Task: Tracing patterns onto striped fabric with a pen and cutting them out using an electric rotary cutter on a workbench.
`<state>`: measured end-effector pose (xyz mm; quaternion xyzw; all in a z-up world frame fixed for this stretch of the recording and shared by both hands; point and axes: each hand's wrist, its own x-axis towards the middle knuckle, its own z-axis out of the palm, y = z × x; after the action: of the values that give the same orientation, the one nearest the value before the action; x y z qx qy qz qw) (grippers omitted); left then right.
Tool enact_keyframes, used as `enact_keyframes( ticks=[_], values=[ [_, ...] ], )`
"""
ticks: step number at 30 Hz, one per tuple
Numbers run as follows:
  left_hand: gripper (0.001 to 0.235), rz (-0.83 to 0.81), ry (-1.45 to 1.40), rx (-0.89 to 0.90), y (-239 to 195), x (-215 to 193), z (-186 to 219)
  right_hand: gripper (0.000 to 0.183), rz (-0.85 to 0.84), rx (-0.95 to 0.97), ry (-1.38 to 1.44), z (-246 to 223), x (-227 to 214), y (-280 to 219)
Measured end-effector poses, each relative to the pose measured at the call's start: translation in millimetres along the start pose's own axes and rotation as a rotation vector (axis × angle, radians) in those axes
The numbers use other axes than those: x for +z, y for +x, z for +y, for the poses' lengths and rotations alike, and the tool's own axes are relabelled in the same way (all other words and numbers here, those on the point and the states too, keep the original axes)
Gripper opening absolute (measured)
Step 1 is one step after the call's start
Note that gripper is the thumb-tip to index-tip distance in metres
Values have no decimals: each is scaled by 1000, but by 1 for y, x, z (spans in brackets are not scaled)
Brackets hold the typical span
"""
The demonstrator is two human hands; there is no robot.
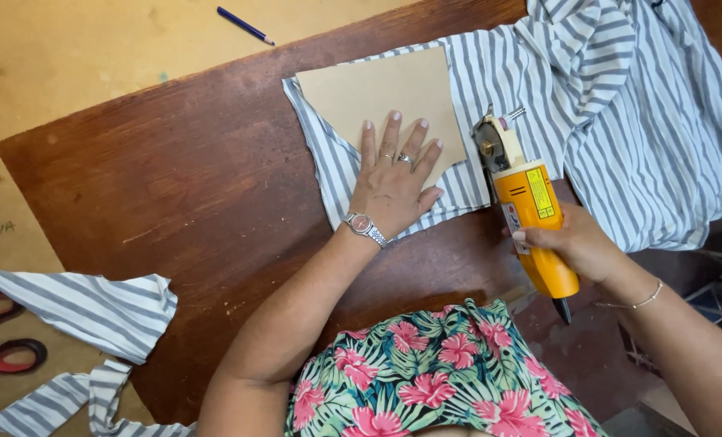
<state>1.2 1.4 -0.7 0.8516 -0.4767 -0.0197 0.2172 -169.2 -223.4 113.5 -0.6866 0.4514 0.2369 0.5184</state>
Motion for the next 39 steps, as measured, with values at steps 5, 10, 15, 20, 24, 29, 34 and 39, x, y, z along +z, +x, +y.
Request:
enact_keyframes(
  ticks=[5, 10, 15, 20, 24, 29, 34, 39],
  values=[
    [67, -33, -7, -16, 1, 2, 0, 44, -17, -66, -3, -20, 2, 12],
    [65, -50, -19, -18, 2, 0, 0, 40, -9, -63, 85, -37, 4, 28],
    [65, -49, 0, -25, 2, -3, 2, 39, -14, -81, 101, -66, 10, 35],
    [65, -39, 24, -32, 3, -3, 1, 42, -57, -142, 147, -99, 14, 50],
    [65, -57, -1, -27, 3, -4, 1, 48, -72, -159, 138, -133, 15, 71],
    [63, -10, 11, -13, 2, 1, 0, 78, -308, -264, 432, -149, -1, 106],
    [39, 344, 12, 67, -5, 21, 7, 86, -302, -299, 823, -151, 0, 44],
    [9, 597, 110, 147, -3, 16, 17, 85, -364, -306, 876, -101, -25, 11]
  ],
)
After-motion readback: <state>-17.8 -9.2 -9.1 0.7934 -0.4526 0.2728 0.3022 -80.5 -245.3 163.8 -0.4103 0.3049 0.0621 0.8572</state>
